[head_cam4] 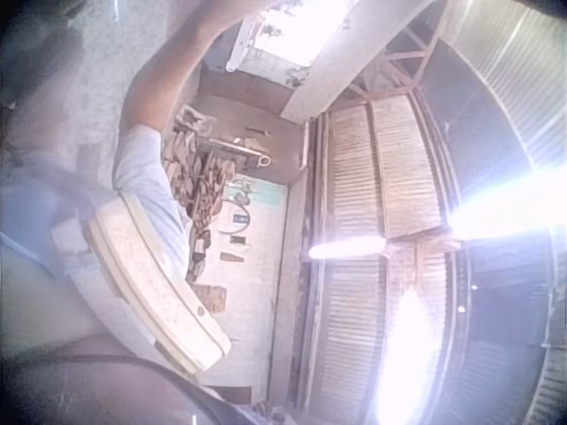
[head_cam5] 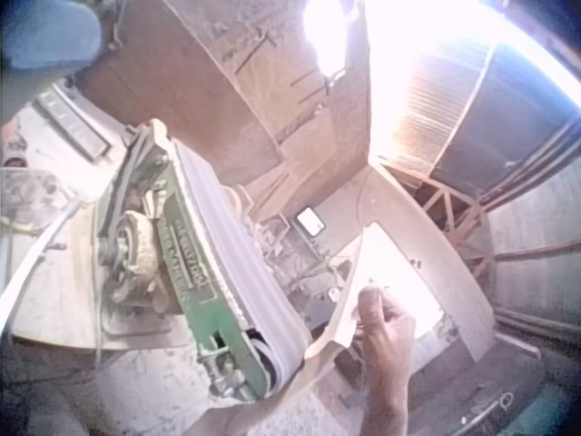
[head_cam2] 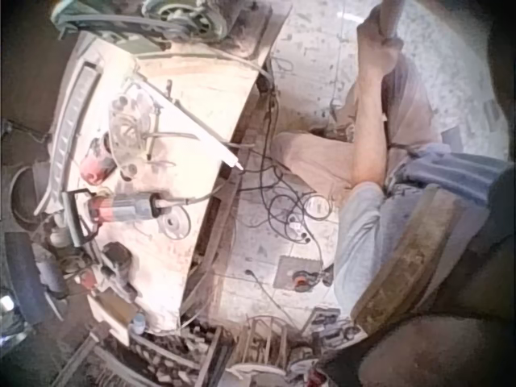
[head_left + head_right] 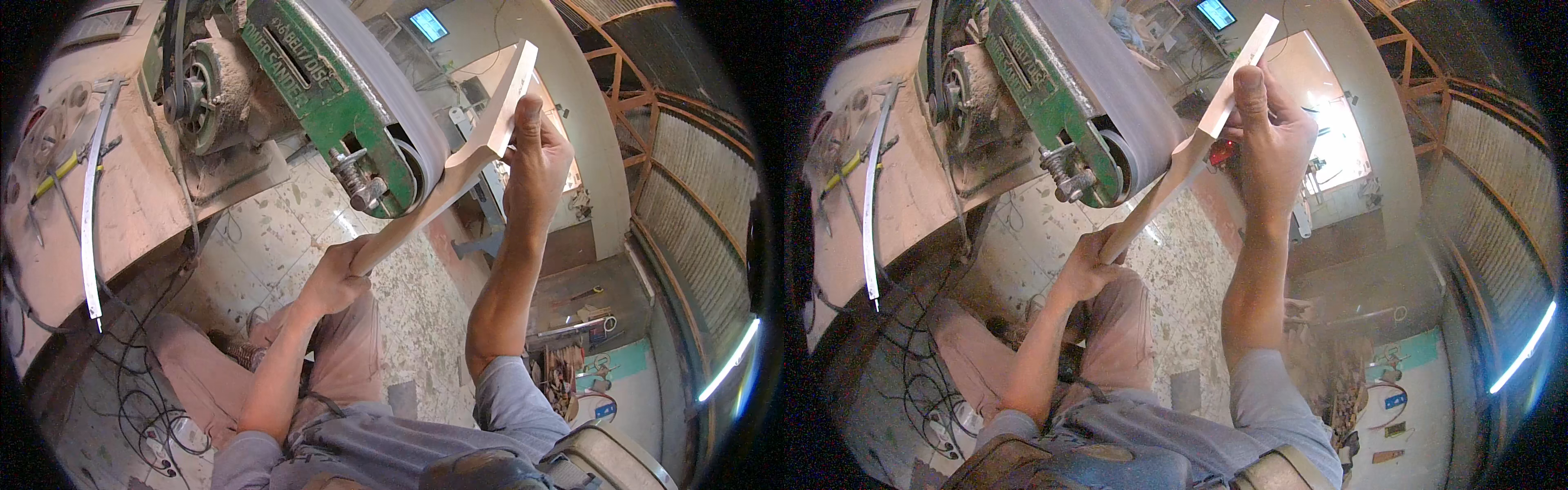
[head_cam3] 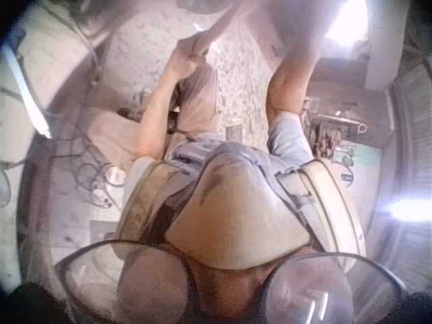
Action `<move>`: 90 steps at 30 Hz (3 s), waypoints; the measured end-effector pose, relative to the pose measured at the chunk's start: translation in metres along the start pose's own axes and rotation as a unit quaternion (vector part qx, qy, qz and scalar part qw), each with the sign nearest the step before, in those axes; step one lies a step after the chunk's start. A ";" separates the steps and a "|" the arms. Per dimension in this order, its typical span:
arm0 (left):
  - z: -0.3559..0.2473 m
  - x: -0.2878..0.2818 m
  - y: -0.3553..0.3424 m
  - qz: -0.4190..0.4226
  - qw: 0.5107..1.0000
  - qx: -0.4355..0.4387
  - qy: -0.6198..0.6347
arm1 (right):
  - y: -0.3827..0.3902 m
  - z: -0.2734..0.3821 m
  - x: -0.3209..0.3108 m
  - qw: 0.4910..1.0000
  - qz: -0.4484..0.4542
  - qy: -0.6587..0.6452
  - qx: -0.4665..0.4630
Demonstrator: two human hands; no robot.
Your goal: The person holds a wooden guitar neck with both hands and presses the back of it against a running belt sander to smooth the surface, turning the neck to work on different sides.
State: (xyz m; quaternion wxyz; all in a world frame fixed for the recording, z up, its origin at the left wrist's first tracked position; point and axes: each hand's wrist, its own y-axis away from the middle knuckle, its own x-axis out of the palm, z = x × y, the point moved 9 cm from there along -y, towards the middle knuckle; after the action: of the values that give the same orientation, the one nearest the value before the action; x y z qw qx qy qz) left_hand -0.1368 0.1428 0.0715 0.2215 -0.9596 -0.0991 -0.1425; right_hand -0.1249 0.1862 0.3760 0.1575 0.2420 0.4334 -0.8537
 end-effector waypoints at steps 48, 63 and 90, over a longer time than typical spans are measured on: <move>-0.011 0.029 0.028 -0.216 0.950 0.026 -0.222 | 0.005 -0.007 0.010 0.971 0.191 -0.131 0.064; -0.012 0.032 0.034 -0.205 0.961 0.065 -0.174 | 0.016 0.012 0.016 0.975 0.174 -0.127 0.050; 0.015 0.025 -0.006 0.078 0.989 -0.023 0.121 | -0.004 0.003 0.008 0.997 0.036 0.050 0.040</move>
State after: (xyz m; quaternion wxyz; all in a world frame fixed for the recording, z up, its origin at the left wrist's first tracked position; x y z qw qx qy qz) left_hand -0.1111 0.1579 0.0685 0.2201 -0.9450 0.0066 -0.2417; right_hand -0.1345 0.1855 0.3752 0.1570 0.3059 0.3969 -0.8511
